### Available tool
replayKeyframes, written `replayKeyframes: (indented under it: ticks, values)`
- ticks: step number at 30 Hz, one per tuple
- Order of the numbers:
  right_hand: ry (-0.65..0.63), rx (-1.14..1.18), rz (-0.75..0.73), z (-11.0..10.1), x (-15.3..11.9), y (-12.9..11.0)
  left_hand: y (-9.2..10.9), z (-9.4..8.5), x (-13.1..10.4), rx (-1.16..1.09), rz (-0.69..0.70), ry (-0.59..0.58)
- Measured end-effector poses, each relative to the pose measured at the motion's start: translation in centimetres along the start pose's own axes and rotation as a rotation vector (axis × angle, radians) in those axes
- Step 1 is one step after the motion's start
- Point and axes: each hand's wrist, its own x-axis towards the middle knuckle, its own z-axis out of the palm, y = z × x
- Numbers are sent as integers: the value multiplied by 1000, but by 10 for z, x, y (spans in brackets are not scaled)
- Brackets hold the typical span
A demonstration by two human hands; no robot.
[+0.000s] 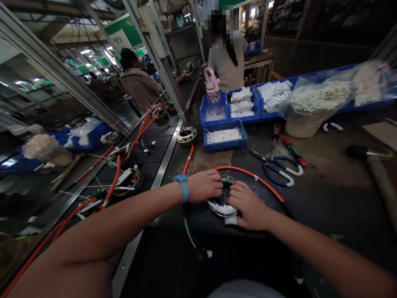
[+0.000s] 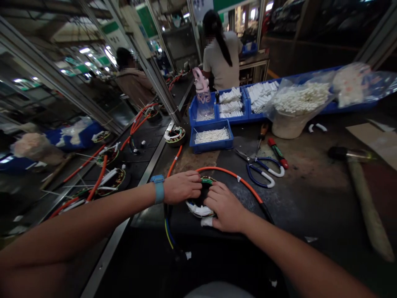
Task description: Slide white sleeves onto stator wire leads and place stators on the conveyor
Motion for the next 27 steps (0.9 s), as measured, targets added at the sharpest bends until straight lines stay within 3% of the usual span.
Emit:
replayKeyframes:
  ticks: [6,13,17,19,21,24,26,27]
  values:
    - [-26,-11,-28,-1,0,3,7,9,-18,-23,-114,110]
    - [-8,23,-48,0,3,3,19,40,-42,-110,-255,384]
    - [-6,123,-60,-19,-7,10,38,28,-44,-238,-307,378]
    - [112,80,112,-34,-20,18,59,17,-34,-297,-382,400]
    - [156,-93,425,-47,-34,27,86,13,-15,-324,-503,455]
    - [-137,-336,798,-57,-50,35,121,24,16,-342,-747,508]
    - [-314,-390,900,-57,-56,38,129,37,30,-351,-848,609]
    - [-339,-399,936,-57,-57,40,128,43,33,-360,-866,675]
